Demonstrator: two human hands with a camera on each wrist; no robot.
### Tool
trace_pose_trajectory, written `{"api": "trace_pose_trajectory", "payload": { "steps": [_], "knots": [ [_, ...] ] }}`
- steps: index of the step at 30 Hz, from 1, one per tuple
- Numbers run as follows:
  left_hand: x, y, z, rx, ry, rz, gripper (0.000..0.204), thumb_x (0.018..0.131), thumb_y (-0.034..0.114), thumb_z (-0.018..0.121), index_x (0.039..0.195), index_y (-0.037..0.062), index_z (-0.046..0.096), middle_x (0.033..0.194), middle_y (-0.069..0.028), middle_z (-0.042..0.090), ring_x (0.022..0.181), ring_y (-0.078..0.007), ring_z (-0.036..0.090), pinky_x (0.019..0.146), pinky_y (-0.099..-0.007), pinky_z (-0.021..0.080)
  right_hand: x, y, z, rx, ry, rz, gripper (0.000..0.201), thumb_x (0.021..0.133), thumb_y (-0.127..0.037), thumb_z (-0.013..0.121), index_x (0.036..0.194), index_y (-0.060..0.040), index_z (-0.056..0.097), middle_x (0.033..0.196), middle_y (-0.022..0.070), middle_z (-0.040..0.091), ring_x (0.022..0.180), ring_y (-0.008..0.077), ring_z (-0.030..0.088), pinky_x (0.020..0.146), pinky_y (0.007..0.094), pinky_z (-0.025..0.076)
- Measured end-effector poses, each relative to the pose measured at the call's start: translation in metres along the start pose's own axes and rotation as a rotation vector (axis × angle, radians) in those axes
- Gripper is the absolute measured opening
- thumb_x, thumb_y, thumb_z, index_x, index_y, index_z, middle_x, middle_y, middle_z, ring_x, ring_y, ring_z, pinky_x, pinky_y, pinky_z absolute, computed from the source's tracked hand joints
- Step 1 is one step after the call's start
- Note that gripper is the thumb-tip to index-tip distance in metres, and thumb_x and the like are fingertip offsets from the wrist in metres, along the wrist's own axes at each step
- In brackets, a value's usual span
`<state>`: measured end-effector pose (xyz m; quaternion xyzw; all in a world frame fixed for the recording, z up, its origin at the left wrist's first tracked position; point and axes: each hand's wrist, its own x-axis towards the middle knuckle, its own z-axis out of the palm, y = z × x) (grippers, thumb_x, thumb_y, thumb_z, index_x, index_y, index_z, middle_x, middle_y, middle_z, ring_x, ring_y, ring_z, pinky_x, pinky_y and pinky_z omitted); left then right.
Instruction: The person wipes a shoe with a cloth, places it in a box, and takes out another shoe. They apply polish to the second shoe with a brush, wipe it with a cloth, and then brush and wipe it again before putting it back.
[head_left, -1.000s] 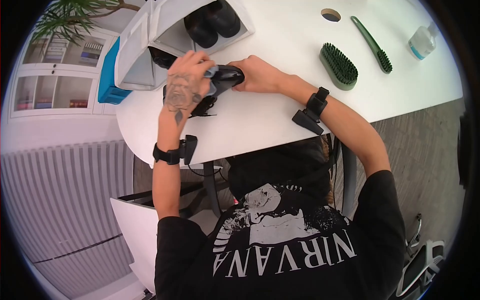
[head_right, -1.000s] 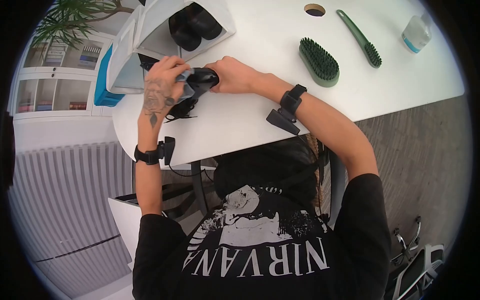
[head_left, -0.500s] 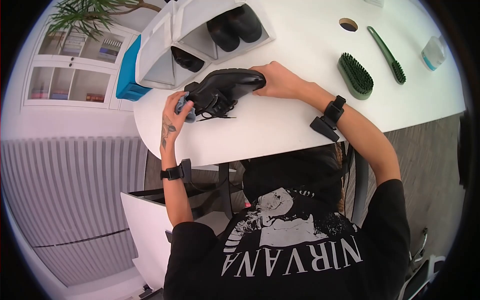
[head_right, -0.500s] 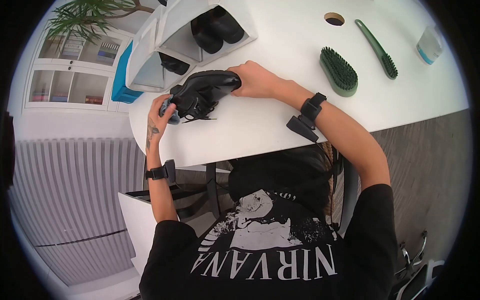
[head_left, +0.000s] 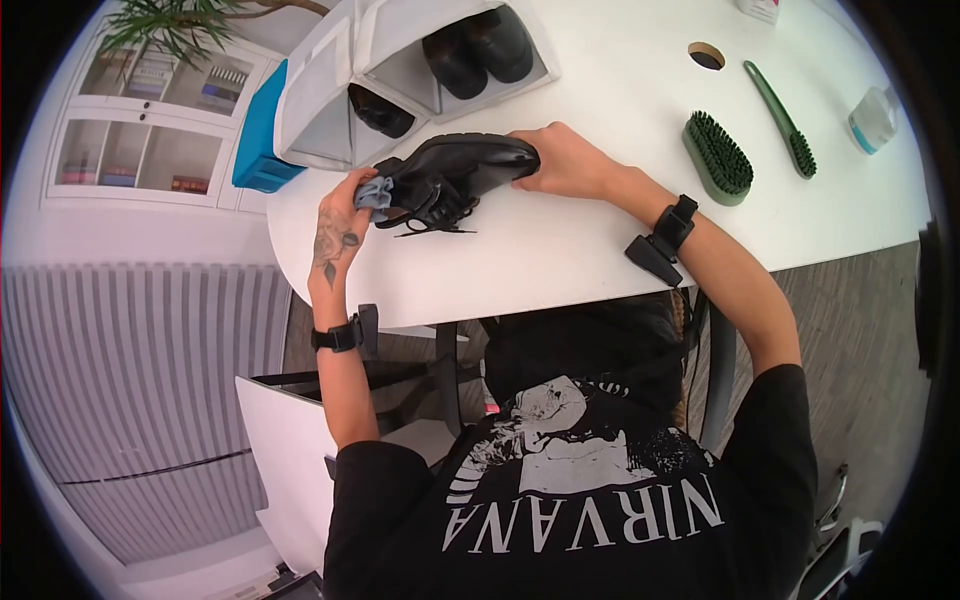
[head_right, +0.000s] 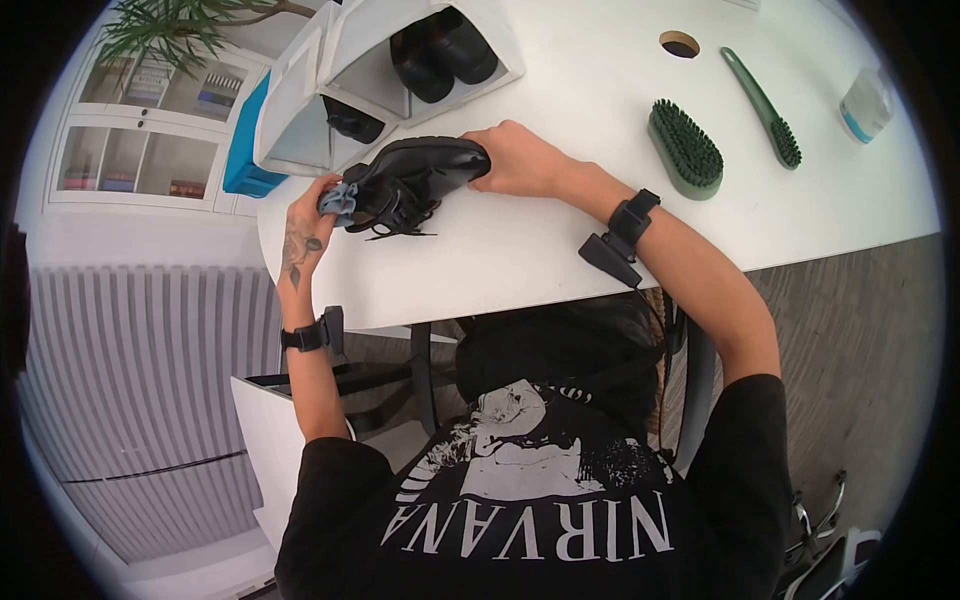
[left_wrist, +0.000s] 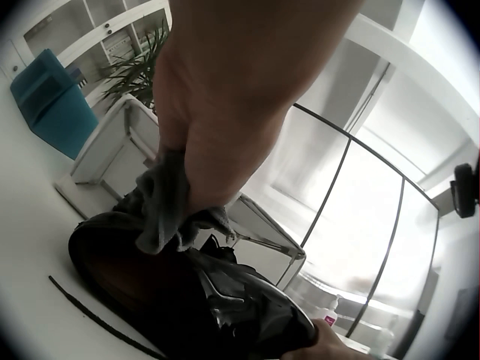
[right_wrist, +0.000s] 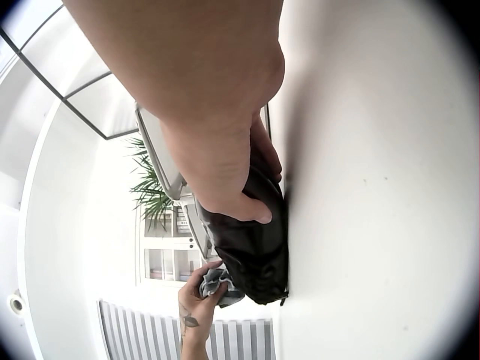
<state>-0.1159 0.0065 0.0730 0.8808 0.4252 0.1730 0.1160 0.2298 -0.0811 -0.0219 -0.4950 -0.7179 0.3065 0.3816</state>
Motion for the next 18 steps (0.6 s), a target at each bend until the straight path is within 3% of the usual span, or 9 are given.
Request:
{"api": "trace_pose_trajectory", "payload": {
  "steps": [2, 5, 11, 14, 18],
  "knots": [
    [0.01, 0.001, 0.003, 0.032, -0.011, -0.051, 0.049, 0.077, -0.012, 0.059, 0.12, 0.0031, 0.077, 0.119, -0.0168, 0.068, 0.109, -0.0347, 0.072, 0.095, -0.0362, 0.057, 0.001, 0.0, 0.0, 0.004, 0.005, -0.003, 0.05, 0.081, -0.014, 0.081, 0.126, 0.0029, 0.071, 0.087, 0.0224, 0.076, 0.082, 0.0396, 0.073, 0.081, 0.0441, 0.059],
    [0.021, -0.007, 0.015, 0.053, 0.079, 0.142, 0.048, 0.076, -0.012, 0.059, 0.117, 0.0031, 0.079, 0.121, -0.0168, 0.066, 0.109, -0.0351, 0.071, 0.093, -0.0371, 0.057, 0.0, -0.001, 0.0, 0.009, 0.015, -0.004, 0.047, 0.081, -0.014, 0.081, 0.124, 0.0029, 0.071, 0.087, 0.0222, 0.075, 0.082, 0.0396, 0.073, 0.081, 0.0442, 0.059],
    [0.02, -0.006, 0.036, 0.085, 0.13, 0.087, 0.046, 0.081, -0.004, 0.057, 0.12, 0.0048, 0.08, 0.119, -0.0159, 0.06, 0.112, -0.0348, 0.065, 0.094, -0.0381, 0.054, 0.0, 0.0, -0.001, 0.009, -0.009, 0.002, 0.049, 0.081, -0.014, 0.081, 0.126, 0.0029, 0.071, 0.087, 0.0228, 0.075, 0.082, 0.0401, 0.073, 0.08, 0.0447, 0.059],
    [0.013, -0.01, 0.036, -0.007, 0.142, 0.165, 0.039, 0.09, 0.003, 0.059, 0.123, 0.0057, 0.079, 0.12, -0.0161, 0.059, 0.113, -0.0343, 0.063, 0.095, -0.039, 0.053, 0.0, 0.004, 0.002, -0.014, 0.023, -0.043, 0.046, 0.083, -0.014, 0.084, 0.124, 0.0015, 0.07, 0.086, 0.0217, 0.075, 0.078, 0.0408, 0.07, 0.078, 0.0434, 0.058],
    [0.007, -0.005, 0.037, -0.029, 0.138, 0.053, 0.03, 0.097, 0.008, 0.068, 0.125, 0.0037, 0.077, 0.124, -0.0149, 0.06, 0.109, -0.0333, 0.066, 0.096, -0.0395, 0.055, 0.0, 0.005, 0.003, -0.029, 0.012, -0.02, 0.049, 0.083, -0.014, 0.083, 0.127, 0.0017, 0.07, 0.087, 0.0223, 0.076, 0.078, 0.0401, 0.071, 0.079, 0.0425, 0.058]
  ]
}}
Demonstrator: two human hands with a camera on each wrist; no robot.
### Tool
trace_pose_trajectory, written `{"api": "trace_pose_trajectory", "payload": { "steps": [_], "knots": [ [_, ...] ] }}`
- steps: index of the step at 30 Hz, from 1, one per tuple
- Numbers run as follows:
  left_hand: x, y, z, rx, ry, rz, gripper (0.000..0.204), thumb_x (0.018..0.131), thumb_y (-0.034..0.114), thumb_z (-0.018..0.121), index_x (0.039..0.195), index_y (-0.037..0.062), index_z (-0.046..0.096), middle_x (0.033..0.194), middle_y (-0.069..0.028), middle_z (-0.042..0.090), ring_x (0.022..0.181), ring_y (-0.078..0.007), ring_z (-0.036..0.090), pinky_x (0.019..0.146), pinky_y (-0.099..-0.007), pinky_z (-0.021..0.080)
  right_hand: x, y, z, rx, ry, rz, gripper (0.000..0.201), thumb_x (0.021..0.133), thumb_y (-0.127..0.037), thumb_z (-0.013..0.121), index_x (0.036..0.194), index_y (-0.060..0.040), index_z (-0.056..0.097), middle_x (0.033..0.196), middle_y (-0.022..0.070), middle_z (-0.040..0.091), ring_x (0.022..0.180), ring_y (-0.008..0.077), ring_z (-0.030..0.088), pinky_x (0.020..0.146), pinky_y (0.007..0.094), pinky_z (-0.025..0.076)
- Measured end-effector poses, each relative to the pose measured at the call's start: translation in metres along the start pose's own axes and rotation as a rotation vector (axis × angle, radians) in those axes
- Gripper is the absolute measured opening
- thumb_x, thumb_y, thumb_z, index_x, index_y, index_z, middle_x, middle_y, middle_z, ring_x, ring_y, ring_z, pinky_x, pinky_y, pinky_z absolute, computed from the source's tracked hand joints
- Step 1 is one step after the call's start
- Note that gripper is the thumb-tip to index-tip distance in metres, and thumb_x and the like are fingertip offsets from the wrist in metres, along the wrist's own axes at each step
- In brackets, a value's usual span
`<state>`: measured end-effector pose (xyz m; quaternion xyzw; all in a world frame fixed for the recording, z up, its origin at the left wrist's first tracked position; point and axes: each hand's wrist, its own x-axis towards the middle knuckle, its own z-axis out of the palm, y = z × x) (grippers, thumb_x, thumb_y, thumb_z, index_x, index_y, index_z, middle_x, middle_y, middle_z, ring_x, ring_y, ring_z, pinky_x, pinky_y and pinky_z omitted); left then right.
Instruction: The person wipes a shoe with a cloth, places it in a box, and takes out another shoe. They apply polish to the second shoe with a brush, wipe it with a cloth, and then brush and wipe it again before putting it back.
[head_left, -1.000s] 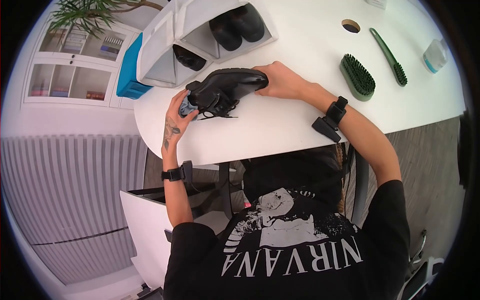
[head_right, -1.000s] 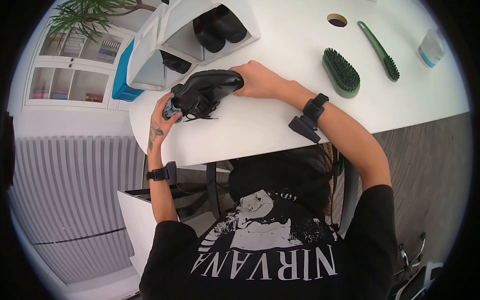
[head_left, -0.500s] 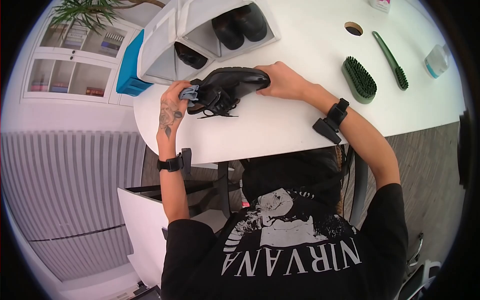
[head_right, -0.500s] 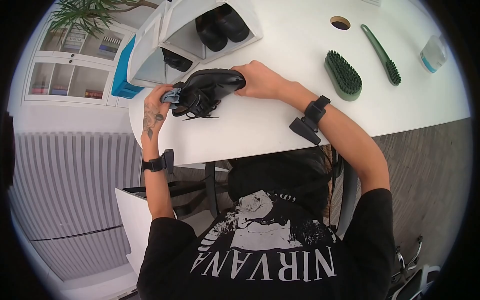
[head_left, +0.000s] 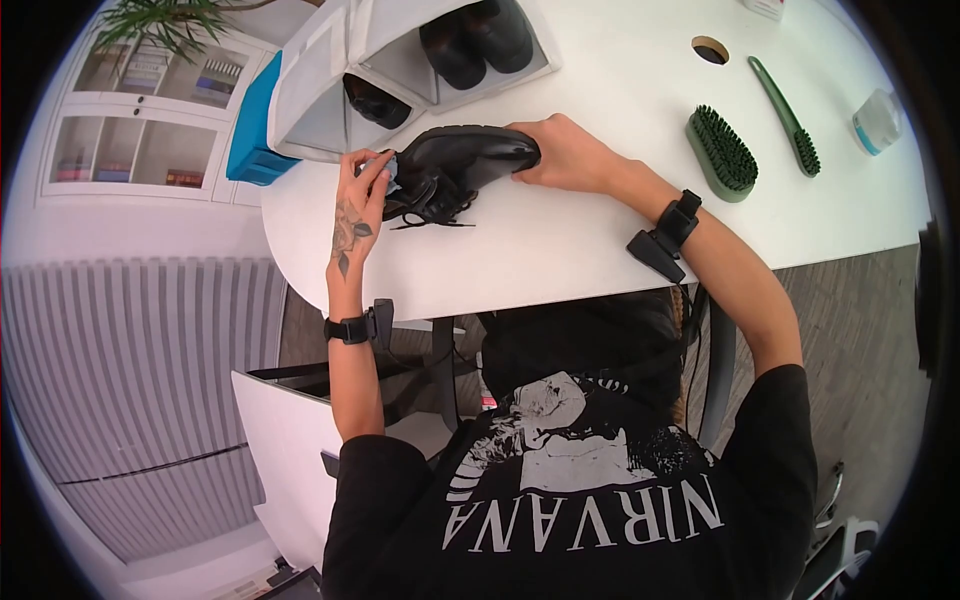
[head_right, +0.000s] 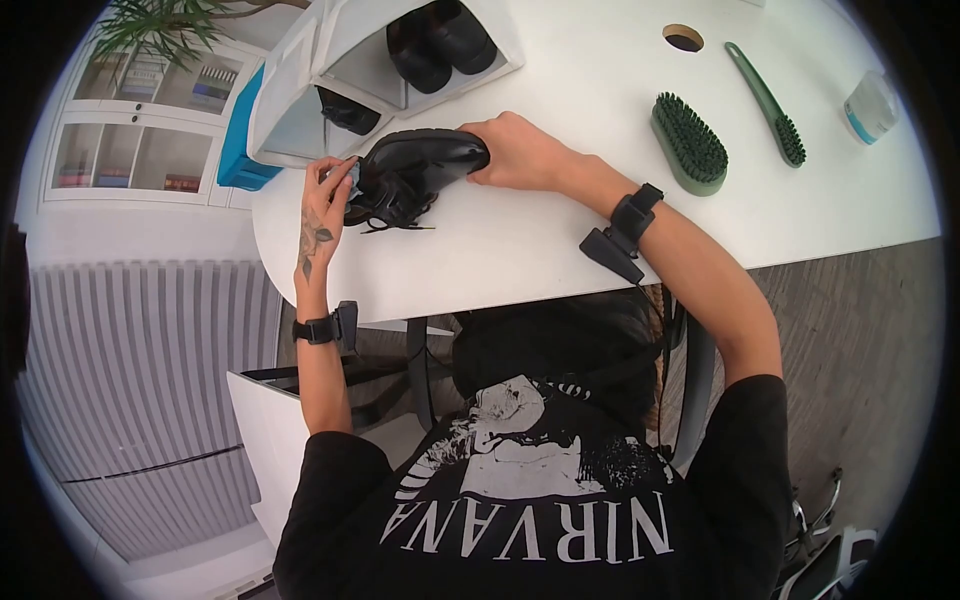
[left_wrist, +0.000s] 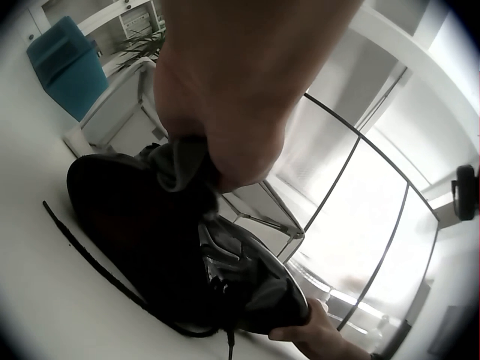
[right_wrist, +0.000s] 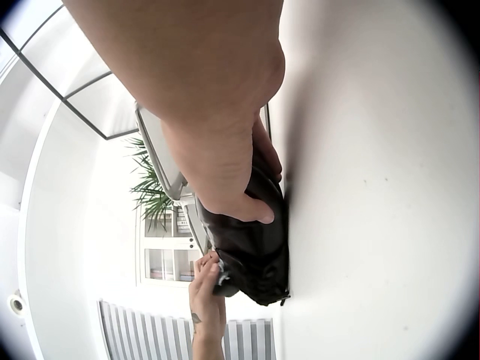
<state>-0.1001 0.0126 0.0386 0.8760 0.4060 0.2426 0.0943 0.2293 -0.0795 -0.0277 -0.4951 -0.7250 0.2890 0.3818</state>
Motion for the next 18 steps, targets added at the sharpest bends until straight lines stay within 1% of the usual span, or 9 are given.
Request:
{"api": "trace_pose_trajectory", "payload": {
  "steps": [2, 5, 8, 11, 17, 18],
  "knots": [
    [0.003, 0.001, -0.001, -0.008, -0.003, -0.003, 0.027, 0.098, 0.013, 0.071, 0.122, 0.0033, 0.077, 0.121, -0.0146, 0.064, 0.105, -0.0333, 0.069, 0.094, -0.0394, 0.055, 0.0, -0.001, -0.002, -0.002, -0.009, 0.014, 0.05, 0.083, -0.014, 0.083, 0.129, 0.0018, 0.069, 0.089, 0.0225, 0.076, 0.078, 0.0395, 0.072, 0.079, 0.042, 0.058],
    [0.012, -0.001, -0.006, 0.037, 0.031, 0.025, 0.022, 0.095, 0.01, 0.075, 0.116, 0.0048, 0.078, 0.11, -0.0129, 0.071, 0.099, -0.0315, 0.072, 0.089, -0.0346, 0.055, 0.0, -0.004, -0.004, 0.002, -0.018, 0.026, 0.053, 0.083, -0.014, 0.083, 0.131, 0.0021, 0.069, 0.091, 0.0227, 0.077, 0.079, 0.039, 0.072, 0.08, 0.0417, 0.058],
    [0.023, 0.004, -0.01, 0.113, -0.022, 0.021, 0.019, 0.093, 0.008, 0.077, 0.111, 0.0034, 0.077, 0.107, -0.0136, 0.073, 0.097, -0.0344, 0.073, 0.087, -0.0367, 0.057, 0.001, -0.001, -0.001, 0.002, 0.006, 0.011, 0.053, 0.083, -0.014, 0.084, 0.13, 0.0027, 0.069, 0.092, 0.0232, 0.077, 0.08, 0.0393, 0.073, 0.081, 0.0416, 0.058],
    [0.034, 0.005, -0.014, 0.142, -0.095, 0.089, 0.019, 0.092, 0.008, 0.078, 0.111, 0.0034, 0.076, 0.111, -0.0137, 0.073, 0.099, -0.0359, 0.072, 0.087, -0.0389, 0.057, 0.0, -0.001, -0.001, 0.042, 0.023, 0.014, 0.048, 0.082, -0.017, 0.082, 0.124, 0.0021, 0.071, 0.089, 0.0236, 0.075, 0.08, 0.0416, 0.072, 0.079, 0.0445, 0.058],
    [0.047, 0.017, -0.007, 0.155, -0.113, 0.134, 0.019, 0.092, 0.008, 0.077, 0.11, 0.0037, 0.076, 0.113, -0.0124, 0.073, 0.103, -0.0357, 0.072, 0.09, -0.0406, 0.057, 0.001, -0.007, -0.003, 0.023, 0.014, 0.033, 0.049, 0.082, -0.017, 0.083, 0.125, 0.0035, 0.071, 0.089, 0.0242, 0.075, 0.082, 0.0414, 0.073, 0.08, 0.0435, 0.058],
    [0.047, 0.018, -0.007, 0.146, -0.112, 0.138, 0.019, 0.092, 0.008, 0.077, 0.11, 0.0036, 0.076, 0.114, -0.0123, 0.073, 0.103, -0.0354, 0.072, 0.09, -0.0407, 0.057, 0.001, -0.006, -0.003, 0.02, 0.012, 0.034, 0.051, 0.082, -0.016, 0.083, 0.127, 0.003, 0.07, 0.089, 0.0235, 0.075, 0.081, 0.0403, 0.072, 0.08, 0.0425, 0.058]
  ]
}}
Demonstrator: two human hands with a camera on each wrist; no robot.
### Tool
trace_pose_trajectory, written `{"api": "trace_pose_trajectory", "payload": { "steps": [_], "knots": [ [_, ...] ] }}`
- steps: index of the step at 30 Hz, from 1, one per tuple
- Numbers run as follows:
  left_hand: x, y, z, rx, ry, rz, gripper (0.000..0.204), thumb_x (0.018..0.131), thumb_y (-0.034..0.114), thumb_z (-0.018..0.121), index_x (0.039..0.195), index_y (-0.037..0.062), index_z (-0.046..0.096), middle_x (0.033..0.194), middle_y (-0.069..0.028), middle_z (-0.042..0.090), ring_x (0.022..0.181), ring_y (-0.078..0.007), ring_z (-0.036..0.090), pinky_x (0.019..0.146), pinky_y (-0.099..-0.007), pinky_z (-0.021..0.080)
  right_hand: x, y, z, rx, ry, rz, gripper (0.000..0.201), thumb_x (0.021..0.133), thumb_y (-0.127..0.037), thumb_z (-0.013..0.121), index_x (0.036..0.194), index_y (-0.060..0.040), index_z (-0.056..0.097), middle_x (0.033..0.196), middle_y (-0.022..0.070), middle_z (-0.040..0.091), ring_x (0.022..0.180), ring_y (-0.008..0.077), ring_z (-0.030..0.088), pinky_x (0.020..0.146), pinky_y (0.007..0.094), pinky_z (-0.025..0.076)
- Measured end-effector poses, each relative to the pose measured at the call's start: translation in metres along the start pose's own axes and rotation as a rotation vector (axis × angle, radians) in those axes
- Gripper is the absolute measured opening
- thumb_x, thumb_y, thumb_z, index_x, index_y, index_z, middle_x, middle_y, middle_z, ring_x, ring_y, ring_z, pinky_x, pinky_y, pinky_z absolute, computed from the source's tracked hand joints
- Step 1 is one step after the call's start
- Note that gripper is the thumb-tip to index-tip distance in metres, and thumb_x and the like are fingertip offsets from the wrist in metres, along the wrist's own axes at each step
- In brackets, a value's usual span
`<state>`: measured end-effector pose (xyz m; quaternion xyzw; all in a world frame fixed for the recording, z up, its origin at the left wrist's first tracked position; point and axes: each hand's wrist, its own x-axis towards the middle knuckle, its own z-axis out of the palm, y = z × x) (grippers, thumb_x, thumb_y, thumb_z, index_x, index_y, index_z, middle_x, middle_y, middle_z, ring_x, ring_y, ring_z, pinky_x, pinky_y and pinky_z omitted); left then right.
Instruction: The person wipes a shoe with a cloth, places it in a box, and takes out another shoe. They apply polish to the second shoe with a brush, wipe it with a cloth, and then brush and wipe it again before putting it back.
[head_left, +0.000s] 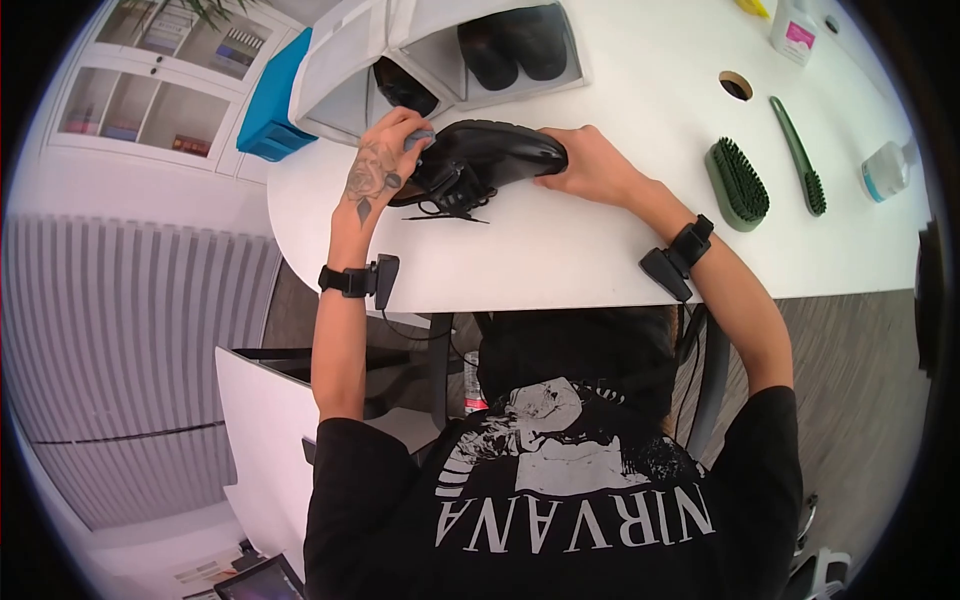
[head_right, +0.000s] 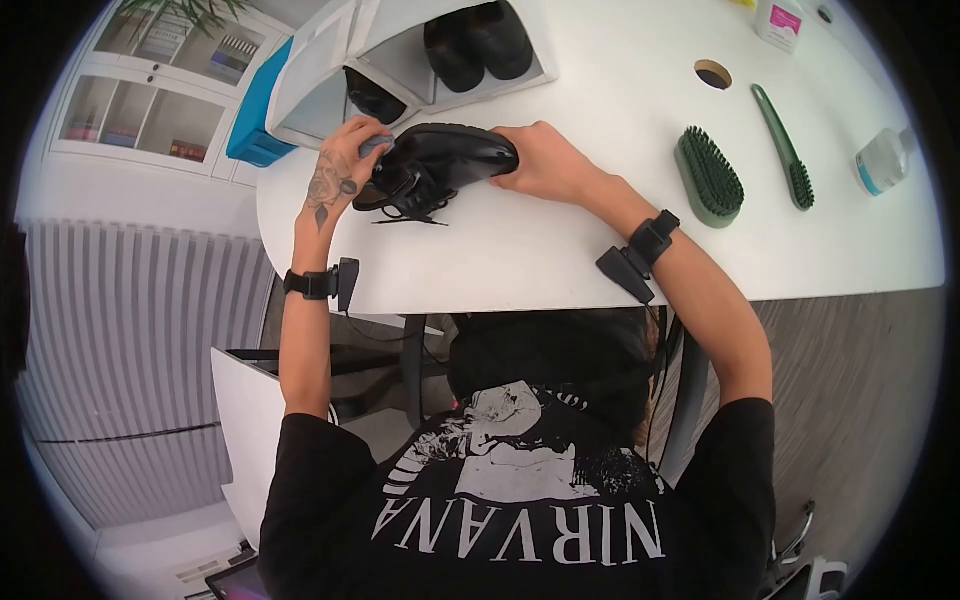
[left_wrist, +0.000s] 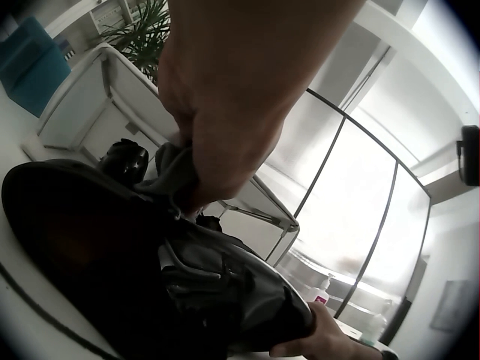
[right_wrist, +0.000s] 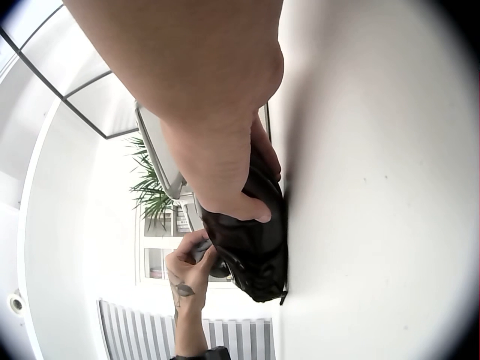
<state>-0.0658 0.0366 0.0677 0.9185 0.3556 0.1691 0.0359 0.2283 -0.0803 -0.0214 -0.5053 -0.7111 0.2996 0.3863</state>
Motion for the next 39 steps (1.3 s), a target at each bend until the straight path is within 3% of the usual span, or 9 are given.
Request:
{"api": "trace_pose_trajectory", "payload": {
  "steps": [3, 6, 10, 15, 18, 24, 28, 34, 39],
  "knots": [
    [-0.002, -0.001, -0.001, -0.02, -0.016, 0.0, 0.018, 0.092, 0.007, 0.077, 0.11, 0.0035, 0.077, 0.113, -0.0114, 0.073, 0.104, -0.035, 0.071, 0.091, -0.0412, 0.058, 0.001, 0.0, 0.001, -0.005, -0.006, 0.001, 0.053, 0.083, -0.014, 0.084, 0.131, 0.0021, 0.069, 0.088, 0.0221, 0.075, 0.077, 0.0379, 0.071, 0.079, 0.0403, 0.057],
    [-0.007, -0.015, -0.005, 0.195, -0.055, 0.122, 0.017, 0.091, 0.007, 0.078, 0.109, 0.0033, 0.077, 0.112, -0.0111, 0.072, 0.103, -0.0355, 0.071, 0.091, -0.0416, 0.058, -0.002, -0.003, 0.0, -0.002, -0.006, -0.001, 0.053, 0.083, -0.014, 0.083, 0.132, 0.002, 0.069, 0.087, 0.0226, 0.074, 0.076, 0.0375, 0.07, 0.078, 0.04, 0.056],
    [-0.007, -0.02, -0.007, 0.158, -0.055, 0.129, 0.018, 0.091, 0.006, 0.078, 0.108, 0.0023, 0.077, 0.111, -0.0107, 0.072, 0.103, -0.0354, 0.071, 0.09, -0.0412, 0.058, -0.002, -0.004, -0.001, 0.003, -0.003, -0.002, 0.054, 0.083, -0.014, 0.083, 0.133, 0.0019, 0.068, 0.087, 0.0236, 0.074, 0.076, 0.0381, 0.069, 0.078, 0.0404, 0.056],
    [0.004, 0.006, -0.007, -0.052, -0.023, 0.074, 0.019, 0.091, 0.005, 0.078, 0.11, 0.0014, 0.077, 0.111, -0.0115, 0.072, 0.103, -0.035, 0.07, 0.09, -0.0403, 0.058, -0.001, -0.003, -0.001, -0.003, -0.02, 0.012, 0.056, 0.083, -0.013, 0.083, 0.135, 0.002, 0.067, 0.088, 0.0244, 0.074, 0.077, 0.0392, 0.07, 0.078, 0.041, 0.057],
    [0.004, 0.006, -0.007, 0.006, -0.023, 0.113, 0.018, 0.091, 0.004, 0.077, 0.109, 0.0005, 0.076, 0.111, -0.0123, 0.071, 0.103, -0.0349, 0.07, 0.089, -0.0408, 0.058, -0.002, -0.006, -0.001, -0.008, -0.024, 0.018, 0.056, 0.083, -0.012, 0.083, 0.134, 0.0024, 0.067, 0.089, 0.0246, 0.075, 0.079, 0.0398, 0.071, 0.079, 0.0412, 0.057],
    [-0.02, -0.037, -0.021, 0.25, -0.118, 0.134, 0.018, 0.089, 0.001, 0.077, 0.107, -0.0017, 0.076, 0.109, -0.013, 0.07, 0.102, -0.0358, 0.071, 0.089, -0.0415, 0.059, -0.002, 0.0, 0.0, 0.001, 0.002, -0.021, 0.051, 0.082, -0.013, 0.082, 0.128, 0.0058, 0.069, 0.086, 0.0242, 0.075, 0.078, 0.041, 0.072, 0.079, 0.0435, 0.059],
    [-0.039, -0.072, -0.017, 0.189, -0.121, -0.006, 0.018, 0.09, 0.001, 0.077, 0.108, -0.0011, 0.077, 0.112, -0.0131, 0.071, 0.1, -0.0361, 0.072, 0.088, -0.0397, 0.059, -0.002, -0.004, -0.004, 0.008, -0.03, 0.012, 0.054, 0.082, -0.013, 0.083, 0.13, 0.0048, 0.068, 0.091, 0.0246, 0.076, 0.082, 0.0408, 0.072, 0.081, 0.0425, 0.058],
    [-0.036, -0.038, -0.012, -0.001, -0.005, -0.146, 0.02, 0.092, 0.006, 0.078, 0.112, 0.0024, 0.079, 0.114, -0.0117, 0.073, 0.1, -0.0324, 0.073, 0.091, -0.0376, 0.058, -0.001, -0.002, -0.002, -0.004, -0.037, 0.017, 0.057, 0.082, -0.013, 0.084, 0.132, 0.0046, 0.067, 0.094, 0.0245, 0.076, 0.084, 0.0414, 0.073, 0.082, 0.0427, 0.058],
    [-0.037, -0.03, -0.009, -0.104, 0.062, -0.058, 0.027, 0.091, 0.012, 0.08, 0.118, 0.0072, 0.08, 0.117, -0.0106, 0.074, 0.105, -0.031, 0.072, 0.096, -0.0379, 0.058, 0.0, -0.001, -0.002, -0.01, -0.04, 0.013, 0.057, 0.082, -0.014, 0.085, 0.133, 0.0044, 0.067, 0.094, 0.0247, 0.076, 0.085, 0.042, 0.072, 0.083, 0.0428, 0.058]
  ]
}}
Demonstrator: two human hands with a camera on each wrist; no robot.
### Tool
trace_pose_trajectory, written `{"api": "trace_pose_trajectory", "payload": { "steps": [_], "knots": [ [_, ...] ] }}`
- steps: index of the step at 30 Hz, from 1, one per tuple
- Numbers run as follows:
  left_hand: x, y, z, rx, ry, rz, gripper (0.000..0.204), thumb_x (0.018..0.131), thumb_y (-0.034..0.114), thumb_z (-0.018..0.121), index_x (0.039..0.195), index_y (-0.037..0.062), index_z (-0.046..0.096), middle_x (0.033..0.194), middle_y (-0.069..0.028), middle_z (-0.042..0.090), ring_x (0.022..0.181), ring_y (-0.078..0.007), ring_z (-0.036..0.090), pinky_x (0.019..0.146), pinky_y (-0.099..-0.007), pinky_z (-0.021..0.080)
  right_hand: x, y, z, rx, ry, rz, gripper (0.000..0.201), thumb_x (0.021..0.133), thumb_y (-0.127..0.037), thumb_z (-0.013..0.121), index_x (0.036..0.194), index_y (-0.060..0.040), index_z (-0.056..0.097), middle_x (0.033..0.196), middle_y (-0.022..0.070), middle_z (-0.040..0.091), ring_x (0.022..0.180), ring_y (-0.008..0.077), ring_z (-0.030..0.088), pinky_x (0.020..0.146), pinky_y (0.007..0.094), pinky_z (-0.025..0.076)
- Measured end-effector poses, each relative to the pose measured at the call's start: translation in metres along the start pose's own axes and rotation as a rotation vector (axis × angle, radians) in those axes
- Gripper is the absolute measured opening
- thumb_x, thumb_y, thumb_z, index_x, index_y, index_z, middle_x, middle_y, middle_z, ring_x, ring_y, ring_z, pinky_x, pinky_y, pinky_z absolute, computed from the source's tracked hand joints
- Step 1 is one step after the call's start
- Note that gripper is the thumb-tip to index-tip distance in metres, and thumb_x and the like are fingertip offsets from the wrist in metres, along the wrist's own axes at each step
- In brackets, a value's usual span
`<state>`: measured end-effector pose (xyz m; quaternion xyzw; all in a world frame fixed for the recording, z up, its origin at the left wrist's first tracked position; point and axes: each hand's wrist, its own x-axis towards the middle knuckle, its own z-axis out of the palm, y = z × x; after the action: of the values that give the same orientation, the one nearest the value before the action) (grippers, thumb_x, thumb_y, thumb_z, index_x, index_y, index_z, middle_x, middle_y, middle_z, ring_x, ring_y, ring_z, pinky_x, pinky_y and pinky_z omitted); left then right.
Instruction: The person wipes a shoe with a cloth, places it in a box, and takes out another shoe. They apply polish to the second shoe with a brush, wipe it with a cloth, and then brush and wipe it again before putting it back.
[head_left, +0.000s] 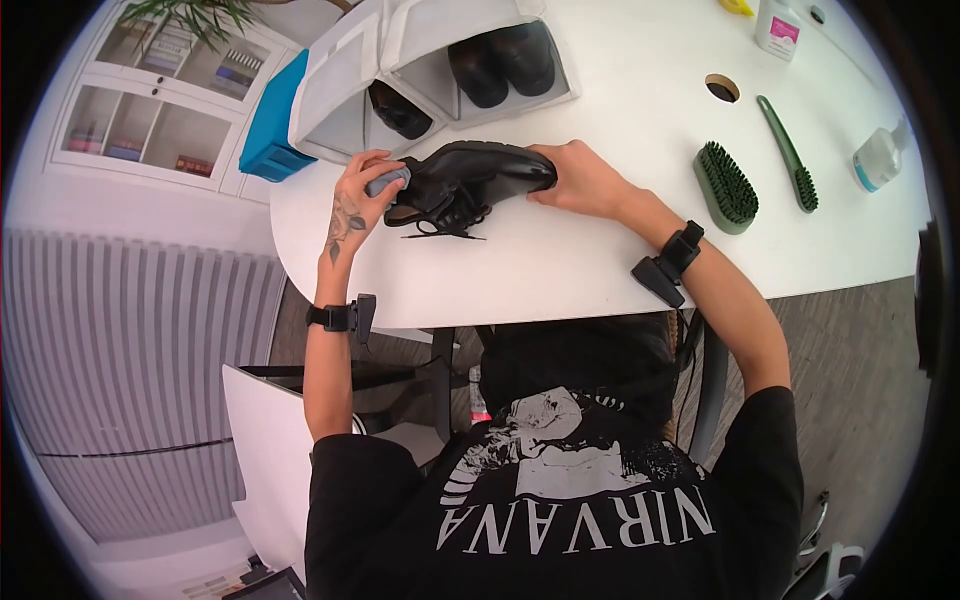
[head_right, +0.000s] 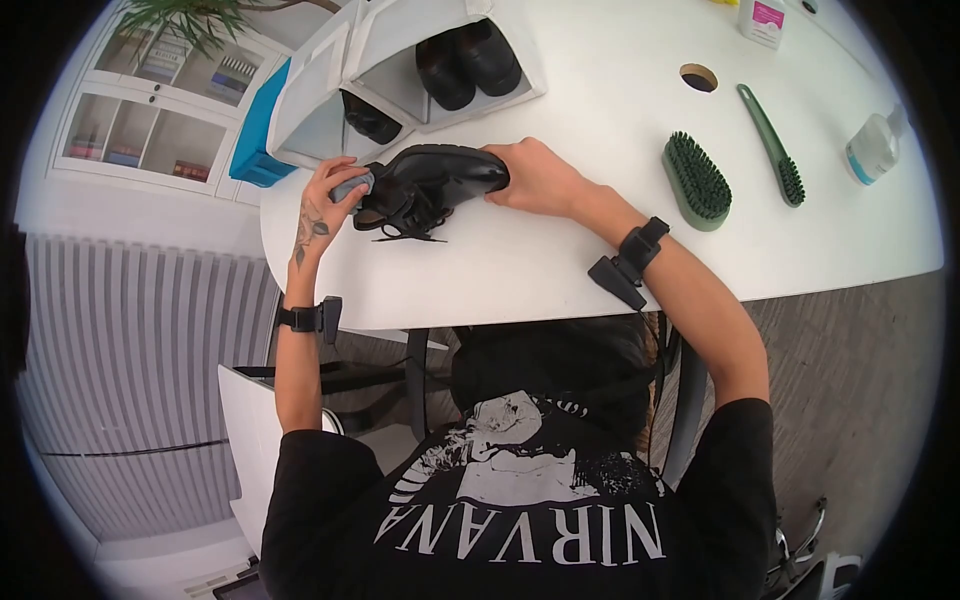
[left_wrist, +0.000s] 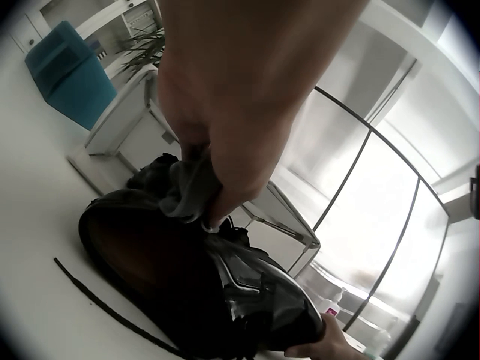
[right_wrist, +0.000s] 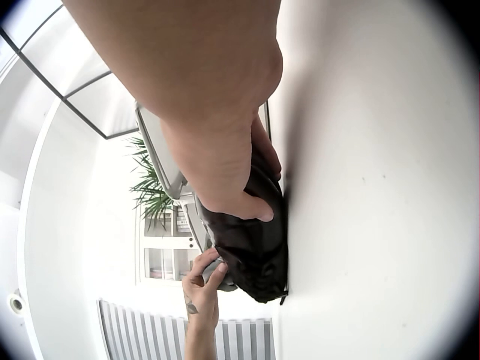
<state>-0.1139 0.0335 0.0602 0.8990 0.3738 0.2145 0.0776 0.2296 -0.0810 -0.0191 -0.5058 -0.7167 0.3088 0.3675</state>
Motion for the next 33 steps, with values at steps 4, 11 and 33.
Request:
{"api": "trace_pose_trajectory", "payload": {
  "steps": [4, 11, 33],
  "knots": [
    [-0.018, -0.021, 0.013, -0.001, 0.072, -0.021, 0.029, 0.09, 0.012, 0.081, 0.119, 0.0073, 0.08, 0.121, -0.0114, 0.074, 0.107, -0.0288, 0.073, 0.095, -0.0364, 0.058, -0.001, -0.001, 0.0, 0.015, 0.01, -0.02, 0.057, 0.082, -0.014, 0.085, 0.133, 0.0047, 0.067, 0.094, 0.0253, 0.076, 0.085, 0.0424, 0.072, 0.083, 0.0428, 0.058],
    [-0.027, -0.016, 0.009, -0.089, 0.15, -0.148, 0.031, 0.09, 0.011, 0.083, 0.119, 0.0016, 0.078, 0.119, -0.0131, 0.078, 0.105, -0.0258, 0.074, 0.093, -0.034, 0.056, -0.002, -0.001, -0.001, 0.011, 0.021, -0.026, 0.056, 0.082, -0.014, 0.084, 0.132, 0.0042, 0.067, 0.094, 0.0252, 0.076, 0.085, 0.0425, 0.072, 0.083, 0.0435, 0.058],
    [0.021, -0.004, -0.008, 0.062, -0.161, -0.029, 0.025, 0.093, 0.015, 0.08, 0.109, -0.0041, 0.078, 0.097, -0.0142, 0.071, 0.079, -0.0305, 0.069, 0.074, -0.0356, 0.053, -0.001, 0.001, 0.0, -0.002, 0.021, -0.022, 0.054, 0.082, -0.013, 0.084, 0.13, 0.0038, 0.068, 0.091, 0.0237, 0.076, 0.083, 0.0414, 0.073, 0.081, 0.0427, 0.058]
  ]
}}
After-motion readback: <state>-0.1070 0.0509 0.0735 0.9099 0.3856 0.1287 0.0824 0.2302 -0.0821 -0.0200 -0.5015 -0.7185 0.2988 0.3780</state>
